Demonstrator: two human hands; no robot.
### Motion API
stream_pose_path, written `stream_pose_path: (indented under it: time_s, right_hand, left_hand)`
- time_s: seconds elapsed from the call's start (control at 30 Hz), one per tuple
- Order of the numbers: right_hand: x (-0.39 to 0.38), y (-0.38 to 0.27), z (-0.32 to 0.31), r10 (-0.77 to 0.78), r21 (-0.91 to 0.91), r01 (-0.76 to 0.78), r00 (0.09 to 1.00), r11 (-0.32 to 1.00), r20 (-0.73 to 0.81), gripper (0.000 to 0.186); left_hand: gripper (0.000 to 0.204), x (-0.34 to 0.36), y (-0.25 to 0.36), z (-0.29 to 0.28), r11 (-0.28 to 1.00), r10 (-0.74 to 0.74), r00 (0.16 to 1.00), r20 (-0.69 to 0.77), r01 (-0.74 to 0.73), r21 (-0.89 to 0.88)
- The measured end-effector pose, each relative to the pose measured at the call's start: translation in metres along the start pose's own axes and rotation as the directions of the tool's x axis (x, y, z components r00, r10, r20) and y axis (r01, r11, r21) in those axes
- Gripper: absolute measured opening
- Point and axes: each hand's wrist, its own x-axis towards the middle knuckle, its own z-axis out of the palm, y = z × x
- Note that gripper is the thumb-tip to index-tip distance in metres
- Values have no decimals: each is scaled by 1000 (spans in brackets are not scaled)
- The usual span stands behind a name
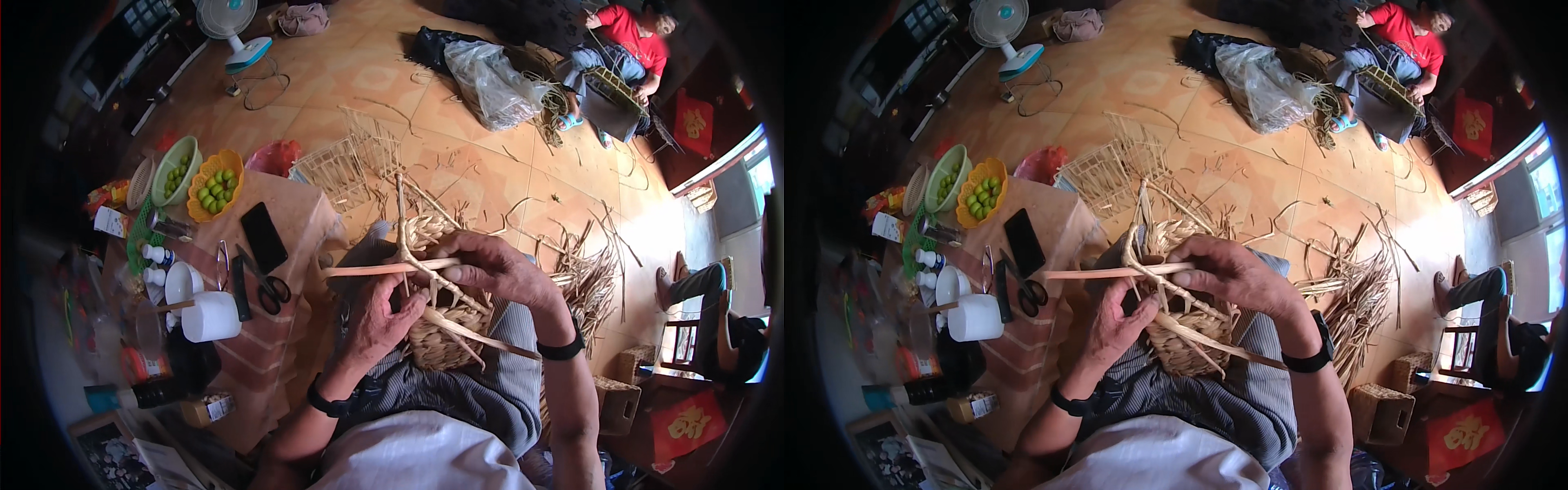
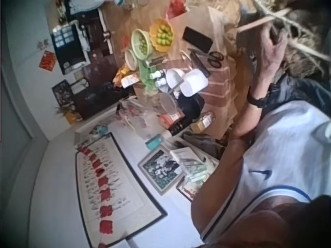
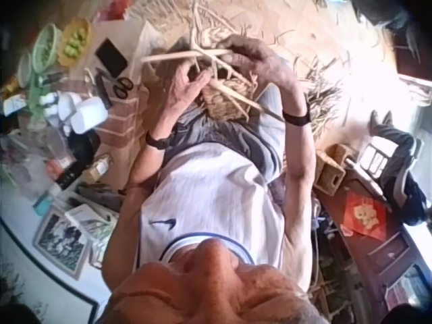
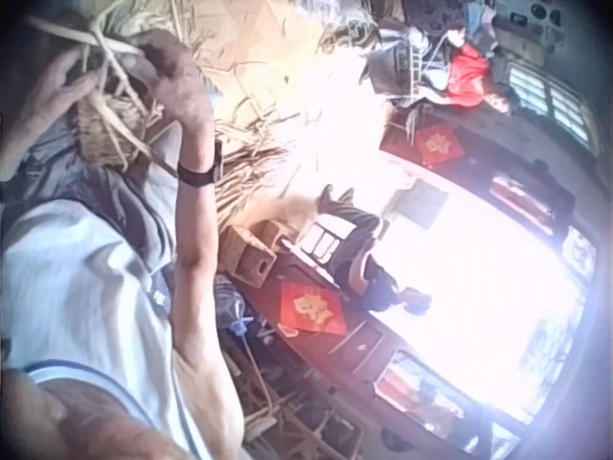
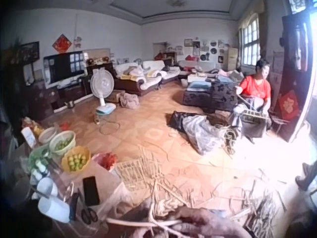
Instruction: The recorder is weaving a basket using dried plant fibers.
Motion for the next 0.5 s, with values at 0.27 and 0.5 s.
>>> stream_pose_path:
  time_s: [0.27,0.5]
  right_hand:
    - [-19,26,13,203,644,214,836,734,-510,23]
    - [-26,55,-3,15,572,481,757,664,-654,25]
  left_hand:
    - [23,12,20,2,979,161,985,54,-167,120]
    - [31,13,17,-1,952,259,961,99,-271,140]
